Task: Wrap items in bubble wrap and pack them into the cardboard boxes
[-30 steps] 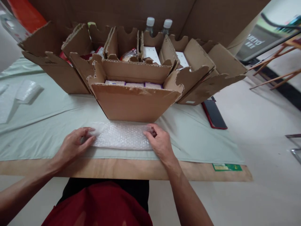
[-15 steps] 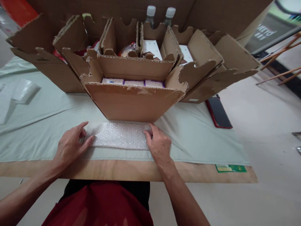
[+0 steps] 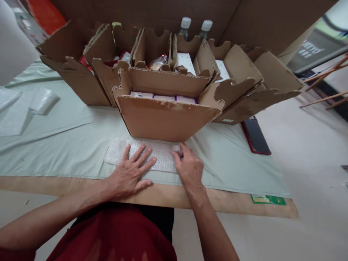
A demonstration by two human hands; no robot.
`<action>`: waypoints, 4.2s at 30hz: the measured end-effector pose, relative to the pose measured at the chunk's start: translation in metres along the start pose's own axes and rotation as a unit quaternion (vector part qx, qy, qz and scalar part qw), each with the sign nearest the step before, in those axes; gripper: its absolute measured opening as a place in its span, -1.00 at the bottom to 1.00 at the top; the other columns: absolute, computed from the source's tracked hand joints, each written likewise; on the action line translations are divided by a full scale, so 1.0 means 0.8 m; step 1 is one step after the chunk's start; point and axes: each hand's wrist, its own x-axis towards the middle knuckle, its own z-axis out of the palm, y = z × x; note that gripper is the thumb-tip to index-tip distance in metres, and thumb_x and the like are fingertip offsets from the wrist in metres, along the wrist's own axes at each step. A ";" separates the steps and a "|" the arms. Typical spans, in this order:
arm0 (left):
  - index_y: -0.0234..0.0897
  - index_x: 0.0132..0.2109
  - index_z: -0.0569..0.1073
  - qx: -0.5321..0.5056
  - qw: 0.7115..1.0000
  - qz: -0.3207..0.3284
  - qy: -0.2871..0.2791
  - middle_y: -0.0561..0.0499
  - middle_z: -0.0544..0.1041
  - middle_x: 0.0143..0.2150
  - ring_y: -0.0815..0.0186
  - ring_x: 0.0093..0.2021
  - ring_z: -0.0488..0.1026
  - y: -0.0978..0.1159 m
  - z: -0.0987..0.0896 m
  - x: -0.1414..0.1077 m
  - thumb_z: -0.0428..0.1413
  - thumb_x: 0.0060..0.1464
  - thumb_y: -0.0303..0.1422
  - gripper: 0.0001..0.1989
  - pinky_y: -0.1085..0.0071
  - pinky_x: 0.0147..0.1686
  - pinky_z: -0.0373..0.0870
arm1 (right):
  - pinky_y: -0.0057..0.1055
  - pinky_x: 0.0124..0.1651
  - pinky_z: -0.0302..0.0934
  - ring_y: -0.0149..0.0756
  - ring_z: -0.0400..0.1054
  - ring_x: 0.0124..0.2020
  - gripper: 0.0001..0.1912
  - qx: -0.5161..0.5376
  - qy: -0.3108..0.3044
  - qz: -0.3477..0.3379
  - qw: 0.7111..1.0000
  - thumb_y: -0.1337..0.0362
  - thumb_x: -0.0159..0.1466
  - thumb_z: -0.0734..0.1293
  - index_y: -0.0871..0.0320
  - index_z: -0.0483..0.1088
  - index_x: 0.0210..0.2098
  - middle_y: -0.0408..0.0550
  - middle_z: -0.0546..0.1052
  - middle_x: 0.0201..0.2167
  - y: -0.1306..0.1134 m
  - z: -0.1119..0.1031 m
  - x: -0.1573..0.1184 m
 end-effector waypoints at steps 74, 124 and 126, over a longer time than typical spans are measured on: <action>-0.08 -0.31 0.52 -0.088 0.833 -0.244 0.488 0.15 0.51 -0.43 0.31 -0.42 0.42 -0.055 -0.212 -0.036 0.26 0.09 -0.09 -0.80 0.32 -0.39 0.31 | -0.37 -0.26 0.37 -0.30 0.50 -0.34 -0.86 0.194 0.206 -0.081 0.956 0.17 0.29 0.49 -0.03 0.58 -0.15 -0.17 0.66 -0.25 -0.068 -0.186 0.057; 0.02 0.14 0.49 -0.215 0.867 -0.200 0.402 0.08 0.62 0.04 0.07 0.01 0.55 -0.090 -0.195 0.032 0.11 0.24 -0.10 -0.64 0.12 0.07 0.46 | -0.18 -0.15 0.42 -0.09 0.54 -0.20 -0.65 0.248 0.068 0.082 0.963 -0.04 0.22 0.43 0.07 0.56 -0.16 0.02 0.66 -0.23 0.035 -0.176 0.133; -0.03 0.36 0.29 -0.268 0.873 -0.200 0.355 -0.05 0.44 0.33 -0.05 0.23 0.44 -0.094 -0.147 0.025 0.20 0.15 -0.05 -0.33 -0.02 0.24 0.37 | -0.07 -0.02 0.44 0.01 0.52 -0.01 -0.35 0.292 0.015 0.076 0.953 -0.14 0.14 0.47 0.08 0.46 0.11 0.12 0.61 0.04 0.044 -0.135 0.119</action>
